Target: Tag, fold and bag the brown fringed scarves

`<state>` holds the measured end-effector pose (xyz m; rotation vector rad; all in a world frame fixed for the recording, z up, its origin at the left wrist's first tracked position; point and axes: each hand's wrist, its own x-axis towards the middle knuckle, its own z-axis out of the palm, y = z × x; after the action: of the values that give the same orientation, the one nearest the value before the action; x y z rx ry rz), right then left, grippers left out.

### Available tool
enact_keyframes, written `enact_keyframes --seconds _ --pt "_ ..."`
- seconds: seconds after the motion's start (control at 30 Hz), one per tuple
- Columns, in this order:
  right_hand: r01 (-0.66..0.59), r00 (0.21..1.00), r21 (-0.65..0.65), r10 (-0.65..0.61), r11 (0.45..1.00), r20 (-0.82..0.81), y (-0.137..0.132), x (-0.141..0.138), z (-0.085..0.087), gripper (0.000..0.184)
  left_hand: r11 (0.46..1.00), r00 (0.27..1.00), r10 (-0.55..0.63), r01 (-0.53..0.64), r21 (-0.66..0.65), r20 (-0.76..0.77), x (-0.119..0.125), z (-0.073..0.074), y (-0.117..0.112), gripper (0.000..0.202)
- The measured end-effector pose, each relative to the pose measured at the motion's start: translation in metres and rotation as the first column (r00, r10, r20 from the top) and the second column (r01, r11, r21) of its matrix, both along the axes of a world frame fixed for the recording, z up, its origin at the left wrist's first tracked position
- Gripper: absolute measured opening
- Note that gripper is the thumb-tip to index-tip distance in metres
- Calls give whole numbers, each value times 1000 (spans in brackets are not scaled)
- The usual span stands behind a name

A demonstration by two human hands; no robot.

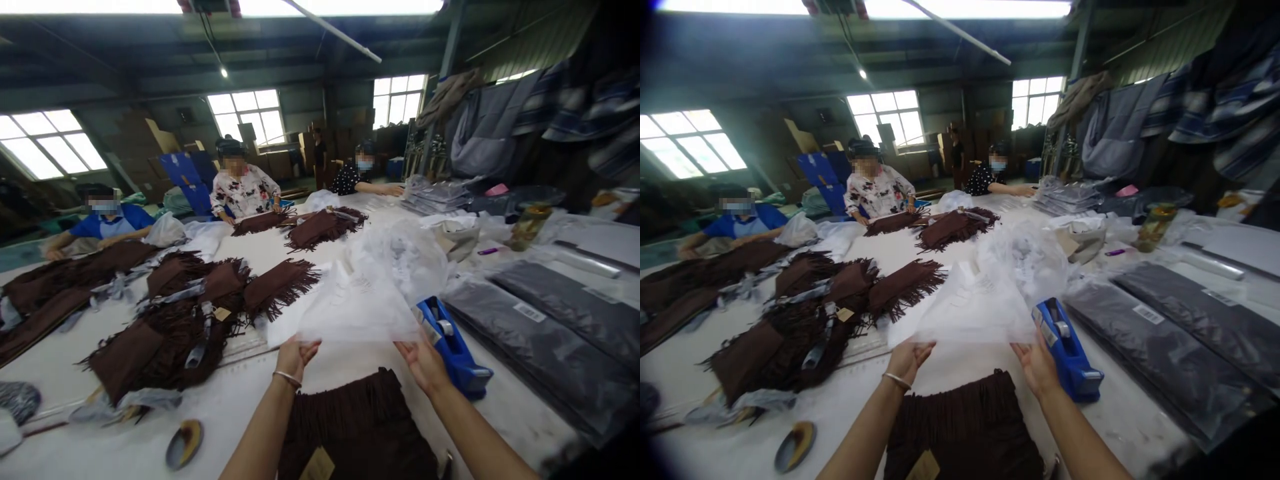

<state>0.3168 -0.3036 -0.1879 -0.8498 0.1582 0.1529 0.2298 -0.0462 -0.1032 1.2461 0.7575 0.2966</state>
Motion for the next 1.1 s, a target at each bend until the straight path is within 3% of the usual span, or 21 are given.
enact_keyframes --seconds 0.07,0.13,0.27,0.43,0.5,0.6,0.7,0.8,0.9,1.0,1.1 --pt "-36 999 -28 36 999 -21 -3 1 -13 29 998 1000 -22 22 -59 0 18 -13 -7 28" --pt "-87 996 -82 84 993 -43 -7 -8 -25 29 995 998 -49 46 -93 -27 28 -25 -6 22" --pt "-261 965 -168 258 951 -43 -9 -38 -30 35 979 977 -173 157 -127 -124 21 -37 20 12" --pt "-505 863 -150 493 850 -110 0 -61 -19 37 947 931 -321 311 -84 -174 -29 -31 60 22" --pt "-518 855 -179 499 836 -146 3 -64 -22 41 945 929 -327 323 -52 -174 -55 -30 66 24" --pt "-445 895 -298 410 845 -173 4 -67 -32 47 973 965 -225 229 13 -134 -91 -36 62 24" --pt "-370 929 -442 327 817 -173 7 -69 -41 52 999 998 -31 33 36 -57 -114 -50 45 31" --pt "-304 950 -641 272 705 -152 11 -69 -41 64 993 993 117 -116 -12 7 -124 -62 22 44" --pt "-278 947 -773 296 570 -123 7 -71 -40 71 983 982 181 -180 -27 54 -134 -65 9 50" --pt "-277 915 -838 394 471 -82 -11 -76 -50 67 984 987 157 -155 83 -19 -160 -58 7 46" --pt "-345 827 -846 557 407 -69 -37 -85 -66 62 971 991 34 -2 240 -128 -193 -49 8 36"
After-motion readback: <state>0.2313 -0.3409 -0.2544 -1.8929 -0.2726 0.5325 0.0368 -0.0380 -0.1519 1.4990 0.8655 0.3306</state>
